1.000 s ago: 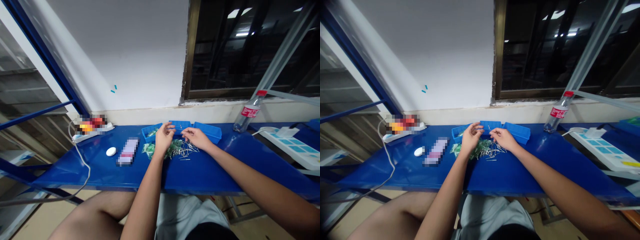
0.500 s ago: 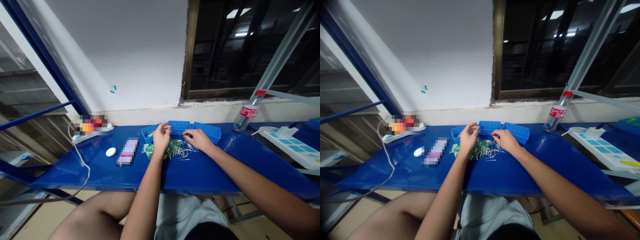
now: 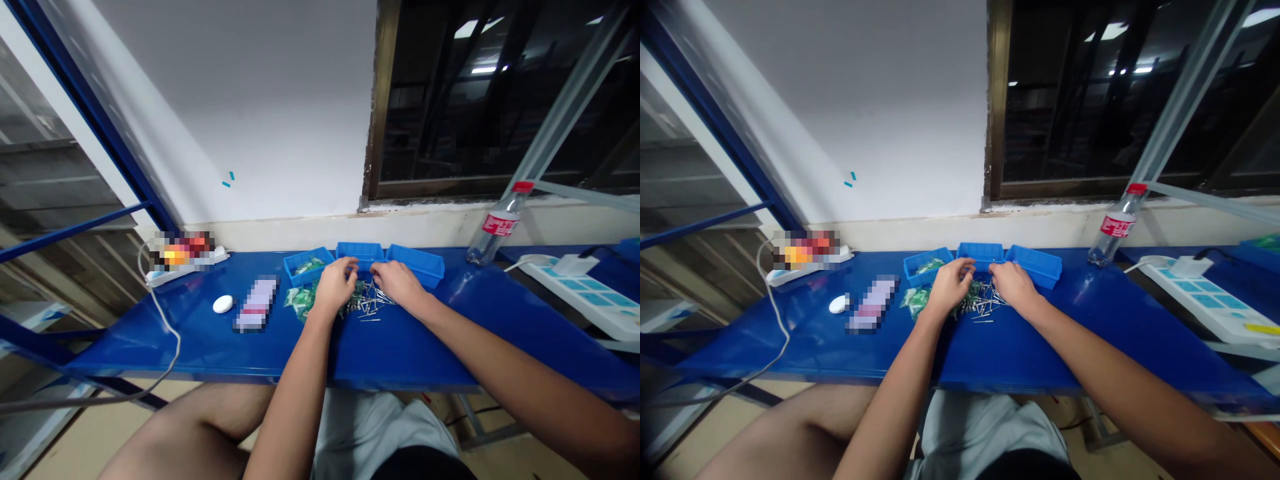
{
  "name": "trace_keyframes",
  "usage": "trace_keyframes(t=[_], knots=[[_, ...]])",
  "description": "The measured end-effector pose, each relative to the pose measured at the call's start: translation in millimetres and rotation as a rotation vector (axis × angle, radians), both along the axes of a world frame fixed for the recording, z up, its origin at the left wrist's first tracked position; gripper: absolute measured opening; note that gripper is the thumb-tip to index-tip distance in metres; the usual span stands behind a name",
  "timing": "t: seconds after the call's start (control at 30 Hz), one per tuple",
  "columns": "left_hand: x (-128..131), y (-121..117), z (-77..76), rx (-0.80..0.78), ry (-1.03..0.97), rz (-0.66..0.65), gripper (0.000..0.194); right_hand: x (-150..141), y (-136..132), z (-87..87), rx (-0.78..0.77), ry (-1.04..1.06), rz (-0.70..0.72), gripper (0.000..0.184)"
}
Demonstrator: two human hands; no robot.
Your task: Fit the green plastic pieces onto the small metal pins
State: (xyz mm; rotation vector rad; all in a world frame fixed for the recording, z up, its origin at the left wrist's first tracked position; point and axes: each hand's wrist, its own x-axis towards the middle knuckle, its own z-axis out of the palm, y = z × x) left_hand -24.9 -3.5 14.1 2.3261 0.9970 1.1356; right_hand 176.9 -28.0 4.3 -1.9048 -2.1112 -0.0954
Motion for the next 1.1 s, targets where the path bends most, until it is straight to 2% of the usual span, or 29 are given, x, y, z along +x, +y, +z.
trace_keyframes(t=[0.23,0.43,0.5,0.63,0.7,0.83,0.93,1.1], knots=[[-1,-1,1.0,0.012,0.048,0.012,0.033,4,10,-10.2,0.026,0.351,0.189,0.032],[-1,-1,-0.2,-0.002,0.012,0.003,0.029,0,9,-8.5,0.201,0.549,0.244,0.037],[-1,-2,-0.2,-0.006,0.012,-0.001,0.029,-1,8,-7.5,0.227,0.693,0.25,0.035],[-2,-4,1.3,-0.018,0.054,0.01,0.027,-6,5,-5.4,0.17,1.06,0.263,0.024],[-2,-5,2.2,-0.051,0.045,-0.018,0.026,-8,3,-4.0,0.168,1.143,0.272,0.024],[-1,-4,3.3,-0.132,-0.057,-0.099,0.021,-11,-1,-2.7,0.188,1.174,0.276,0.027],[0,-1,3.3,-0.186,-0.136,-0.095,0.018,-13,-4,-1.8,0.195,1.116,0.295,0.026],[1,2,2.0,-0.223,-0.237,-0.049,0.02,-13,-11,5.0,0.294,0.709,0.358,0.031]])
